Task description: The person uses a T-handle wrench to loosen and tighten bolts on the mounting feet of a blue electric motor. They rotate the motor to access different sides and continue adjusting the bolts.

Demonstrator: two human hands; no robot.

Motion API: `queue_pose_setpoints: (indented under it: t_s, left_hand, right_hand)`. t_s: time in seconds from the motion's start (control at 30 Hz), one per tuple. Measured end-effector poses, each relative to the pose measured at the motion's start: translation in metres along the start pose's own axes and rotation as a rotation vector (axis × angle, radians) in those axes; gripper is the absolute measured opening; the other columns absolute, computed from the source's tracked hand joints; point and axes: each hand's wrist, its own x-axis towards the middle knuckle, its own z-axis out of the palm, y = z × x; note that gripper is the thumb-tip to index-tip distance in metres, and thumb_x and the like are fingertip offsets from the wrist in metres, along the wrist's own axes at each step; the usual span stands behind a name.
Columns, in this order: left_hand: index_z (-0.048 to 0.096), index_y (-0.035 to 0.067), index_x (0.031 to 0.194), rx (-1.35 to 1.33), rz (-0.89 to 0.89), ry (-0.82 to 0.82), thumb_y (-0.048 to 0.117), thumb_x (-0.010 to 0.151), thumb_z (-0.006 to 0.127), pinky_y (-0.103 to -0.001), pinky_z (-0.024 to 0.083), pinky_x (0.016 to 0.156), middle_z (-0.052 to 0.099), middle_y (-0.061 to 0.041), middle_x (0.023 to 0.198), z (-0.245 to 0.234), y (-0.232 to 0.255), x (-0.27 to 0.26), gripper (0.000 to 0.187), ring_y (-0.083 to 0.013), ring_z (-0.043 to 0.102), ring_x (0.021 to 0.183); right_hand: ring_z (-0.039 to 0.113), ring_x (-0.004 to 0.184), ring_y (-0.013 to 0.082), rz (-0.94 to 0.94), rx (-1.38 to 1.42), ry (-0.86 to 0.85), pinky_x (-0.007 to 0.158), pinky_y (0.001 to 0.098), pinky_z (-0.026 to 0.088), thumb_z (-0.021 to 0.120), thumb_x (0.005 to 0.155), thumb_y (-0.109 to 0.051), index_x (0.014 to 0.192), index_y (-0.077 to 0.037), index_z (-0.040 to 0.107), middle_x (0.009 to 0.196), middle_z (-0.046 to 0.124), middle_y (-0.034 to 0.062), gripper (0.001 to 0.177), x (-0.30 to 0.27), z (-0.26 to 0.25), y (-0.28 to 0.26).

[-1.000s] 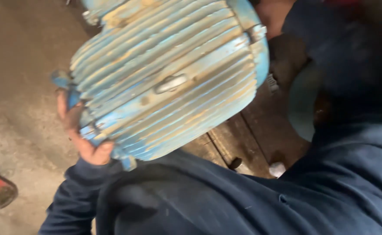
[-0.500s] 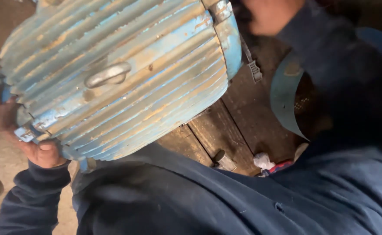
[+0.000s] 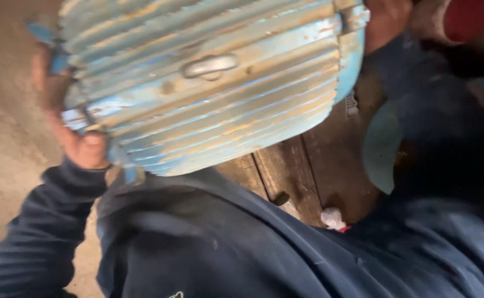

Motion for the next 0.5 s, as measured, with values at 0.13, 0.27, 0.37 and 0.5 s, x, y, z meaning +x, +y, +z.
queue_pose_setpoints:
  t_s: [0.13,0.27,0.37,0.5]
  left_hand:
    - [0.042,0.009,0.162,-0.044,0.045,-0.019,0.06,0.096,0.064,-0.041,0.025,0.129,0.02,-0.014,0.173,-0.001,-0.001,-0.003,0.085,-0.0272,0.028,0.156]
    - [0.044,0.006,0.156,-0.078,0.001,-0.017,0.059,0.097,0.066,-0.042,0.02,0.132,0.02,-0.015,0.172,-0.013,0.01,0.007,0.082,-0.0287,0.025,0.156]
    - [0.04,0.005,0.157,0.086,0.092,-0.185,0.06,0.102,0.064,-0.047,0.019,0.129,0.021,-0.02,0.169,-0.043,0.01,0.024,0.082,-0.0361,0.024,0.16]
    - [0.042,0.002,0.154,0.095,0.07,-0.44,0.055,0.106,0.054,-0.044,0.037,0.123,0.042,-0.018,0.163,-0.099,0.012,0.079,0.073,-0.0337,0.044,0.151]
  right_hand:
    - [0.059,0.124,0.0302,0.037,0.008,-0.027,0.108,0.0433,0.047,0.066,0.112,-0.022,0.14,-0.007,0.065,0.132,0.064,0.0154,0.032,-0.009,-0.003,-0.035]
    - [0.052,0.137,0.0332,-0.065,-0.543,-0.237,0.118,0.0436,0.042,0.073,0.098,-0.03,0.146,-0.002,0.059,0.146,0.056,0.0193,0.058,-0.002,-0.077,-0.136]
    - [0.049,0.144,0.0347,-0.09,-0.826,-0.332,0.124,0.0437,0.039,0.076,0.091,-0.034,0.15,0.0,0.056,0.153,0.053,0.0214,0.071,-0.026,-0.085,-0.162]
    - [0.053,0.139,0.0344,0.156,-0.714,-0.194,0.118,0.0438,0.045,0.08,0.093,-0.029,0.137,-0.001,0.06,0.145,0.059,0.0187,0.056,-0.056,-0.088,-0.225]
